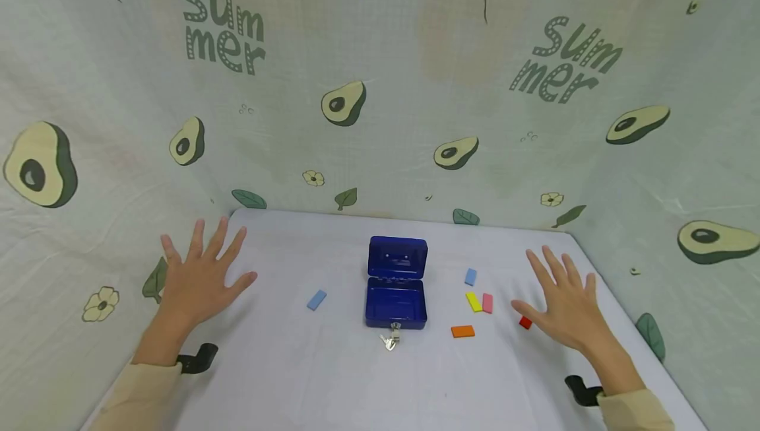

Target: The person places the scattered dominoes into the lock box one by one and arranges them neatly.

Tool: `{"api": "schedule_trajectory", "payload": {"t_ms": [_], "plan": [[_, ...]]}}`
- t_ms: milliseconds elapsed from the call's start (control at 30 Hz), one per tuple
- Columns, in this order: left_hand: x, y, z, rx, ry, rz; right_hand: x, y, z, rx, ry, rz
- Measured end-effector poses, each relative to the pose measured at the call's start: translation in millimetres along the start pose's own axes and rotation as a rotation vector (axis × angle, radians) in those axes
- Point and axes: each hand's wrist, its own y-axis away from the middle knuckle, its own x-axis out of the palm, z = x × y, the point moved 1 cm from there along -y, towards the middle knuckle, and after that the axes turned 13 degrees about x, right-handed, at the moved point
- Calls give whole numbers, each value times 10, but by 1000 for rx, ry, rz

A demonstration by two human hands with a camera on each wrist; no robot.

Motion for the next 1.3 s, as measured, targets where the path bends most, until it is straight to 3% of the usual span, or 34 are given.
{"api": "schedule_trajectory", "payload": {"t_ms": [600,1300], "plan": [[28,-169,-211,43,32,-5,26,-242,195,14,-45,83],[183,-318,-602,63,145,8,201,-407,222,17,-90,124]]}}
